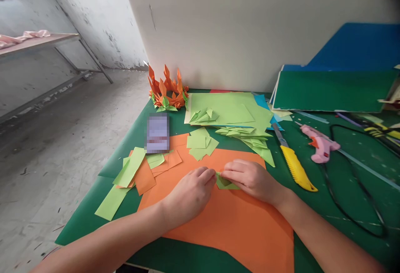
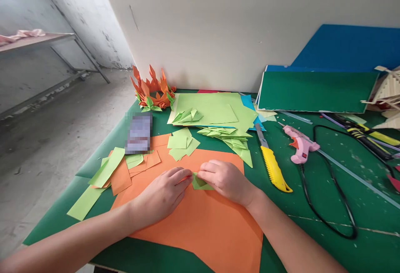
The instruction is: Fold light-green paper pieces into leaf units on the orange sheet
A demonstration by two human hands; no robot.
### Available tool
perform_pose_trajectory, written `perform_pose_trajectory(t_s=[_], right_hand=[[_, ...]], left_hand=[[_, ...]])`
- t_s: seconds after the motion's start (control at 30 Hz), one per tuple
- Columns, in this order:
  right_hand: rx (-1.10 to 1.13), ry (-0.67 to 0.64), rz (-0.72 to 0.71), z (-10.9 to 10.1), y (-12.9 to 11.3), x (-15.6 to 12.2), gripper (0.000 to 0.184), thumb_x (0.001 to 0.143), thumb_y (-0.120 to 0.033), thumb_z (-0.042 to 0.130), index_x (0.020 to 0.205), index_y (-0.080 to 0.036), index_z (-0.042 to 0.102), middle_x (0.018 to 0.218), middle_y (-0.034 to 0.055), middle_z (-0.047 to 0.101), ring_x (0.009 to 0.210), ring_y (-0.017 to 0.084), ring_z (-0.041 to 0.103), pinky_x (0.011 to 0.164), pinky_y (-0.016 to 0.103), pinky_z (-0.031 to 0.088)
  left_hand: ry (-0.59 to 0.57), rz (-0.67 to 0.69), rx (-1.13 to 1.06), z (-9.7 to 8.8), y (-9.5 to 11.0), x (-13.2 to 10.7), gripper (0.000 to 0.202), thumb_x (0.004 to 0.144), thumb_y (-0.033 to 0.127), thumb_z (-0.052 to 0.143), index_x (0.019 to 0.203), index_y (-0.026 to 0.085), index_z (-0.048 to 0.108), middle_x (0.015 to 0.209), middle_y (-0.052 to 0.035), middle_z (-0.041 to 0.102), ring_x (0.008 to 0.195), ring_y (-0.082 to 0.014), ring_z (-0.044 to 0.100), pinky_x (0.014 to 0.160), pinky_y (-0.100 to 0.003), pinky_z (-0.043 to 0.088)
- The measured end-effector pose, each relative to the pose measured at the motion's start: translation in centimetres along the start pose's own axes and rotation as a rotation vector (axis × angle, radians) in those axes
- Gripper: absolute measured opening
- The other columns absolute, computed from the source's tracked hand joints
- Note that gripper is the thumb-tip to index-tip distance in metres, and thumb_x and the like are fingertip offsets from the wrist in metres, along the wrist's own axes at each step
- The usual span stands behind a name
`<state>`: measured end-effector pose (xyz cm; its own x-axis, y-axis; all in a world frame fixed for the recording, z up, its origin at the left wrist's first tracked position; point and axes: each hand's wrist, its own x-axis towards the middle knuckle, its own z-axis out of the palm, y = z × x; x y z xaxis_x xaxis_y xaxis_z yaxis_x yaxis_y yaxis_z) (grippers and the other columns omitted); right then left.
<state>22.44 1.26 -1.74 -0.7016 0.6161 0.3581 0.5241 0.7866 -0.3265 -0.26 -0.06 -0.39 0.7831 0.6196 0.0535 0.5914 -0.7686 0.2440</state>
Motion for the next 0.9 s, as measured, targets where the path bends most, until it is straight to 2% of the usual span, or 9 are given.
perform_pose_trajectory(t_s=[0.6,0.8,0.9], right_hand=[[0.095,-0.025,0.078,0.04,0.06,0.05,0.030,0.100,-0.023,0.038,0.100,-0.018,0.068,0.090,0.0082,0.066,0.080,0.017,0.059,0.068,0.028,0.049],[0.117,-0.026,0.088,-0.27,0.19,0.11,0.029,0.100,-0.023,0.041,0.100,-0.019,0.069,0.089,0.0077,0.067,0.082,0.018,0.061,0.071,0.028,0.050],[0.121,-0.038,0.087,-0.50,0.23,0.14,0.027,0.099,-0.022,0.043,0.102,-0.019,0.070,0.091,0.0076,0.067,0.084,0.018,0.062,0.074,0.028,0.051]], left_hand=[[0.006,-0.001,0.000,-0.51,0.09,0.01,0.031,0.092,0.007,0.033,0.106,0.014,0.059,0.106,-0.0109,0.057,0.094,-0.0214,0.056,0.080,-0.033,0.052],[0.003,0.018,0.059,-0.15,0.02,0.21,0.034,0.089,0.008,0.038,0.119,0.013,0.054,0.108,-0.0119,0.057,0.093,-0.0232,0.055,0.077,-0.036,0.053],[0.001,0.019,0.072,0.16,-0.02,0.31,0.036,0.089,0.007,0.036,0.120,0.012,0.053,0.109,-0.0128,0.056,0.089,-0.0230,0.054,0.074,-0.037,0.053]])
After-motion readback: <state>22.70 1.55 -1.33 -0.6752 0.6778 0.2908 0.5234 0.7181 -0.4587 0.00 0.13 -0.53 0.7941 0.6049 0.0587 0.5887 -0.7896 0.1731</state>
